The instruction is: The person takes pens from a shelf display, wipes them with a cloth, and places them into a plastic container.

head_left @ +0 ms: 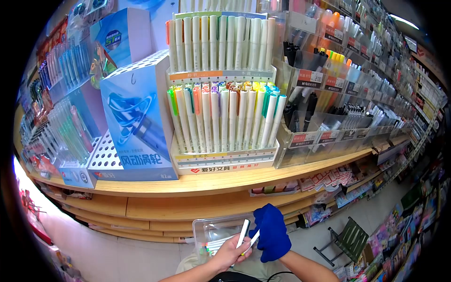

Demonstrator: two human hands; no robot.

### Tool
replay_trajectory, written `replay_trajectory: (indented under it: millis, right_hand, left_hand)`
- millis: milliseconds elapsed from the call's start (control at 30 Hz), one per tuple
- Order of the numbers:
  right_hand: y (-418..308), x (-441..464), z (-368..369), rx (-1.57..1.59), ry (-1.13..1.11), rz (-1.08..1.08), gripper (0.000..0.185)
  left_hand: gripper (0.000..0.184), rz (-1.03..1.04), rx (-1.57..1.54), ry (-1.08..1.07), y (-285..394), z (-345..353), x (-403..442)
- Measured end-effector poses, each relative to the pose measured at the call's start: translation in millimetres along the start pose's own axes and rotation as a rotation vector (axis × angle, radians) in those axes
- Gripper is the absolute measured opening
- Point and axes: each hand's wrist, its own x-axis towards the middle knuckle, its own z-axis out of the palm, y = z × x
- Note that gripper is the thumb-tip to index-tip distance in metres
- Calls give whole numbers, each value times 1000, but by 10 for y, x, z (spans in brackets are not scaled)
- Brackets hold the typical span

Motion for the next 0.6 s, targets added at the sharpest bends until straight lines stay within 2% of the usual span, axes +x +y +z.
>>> replay_trajectory:
  millis: [100,167,200,300,333,400,467,533,600]
  right_hand:
    - [115,-12,194,-433,208,-140,22]
    - [-18,55,30,-438,135,-167,20]
    - [-106,111,-48,-439,98,-182,20]
    - [59,151,-196,-206,-90,-14,28]
    - [104,185,-257,-228,-79,-123,28]
    - [16,312,-509,-238,-112,-308,29]
    - [-76,352,-581,-195,-66,-276,29]
    - [-85,227,-408,-134,120,-67,27]
    - [13,118,-289,-31,122,-36,28]
  left_hand:
    - [13,-1,11,9,-38,69,-26]
    - [15,15,-44,-7,-112,56,-47]
    - [16,22,-67,-22,-69,69,-69]
    - [18,-86,-330,-329,-75,-78,-64]
    - [20,-164,-454,-408,-109,-154,-23]
    - [25,-140,-466,-350,-172,-126,-73]
    - [28,-115,-447,-321,-151,-85,-109]
    - [30,-130,-518,-371,-187,-143,-62]
    - [27,-146,-519,-352,-183,-124,-40]
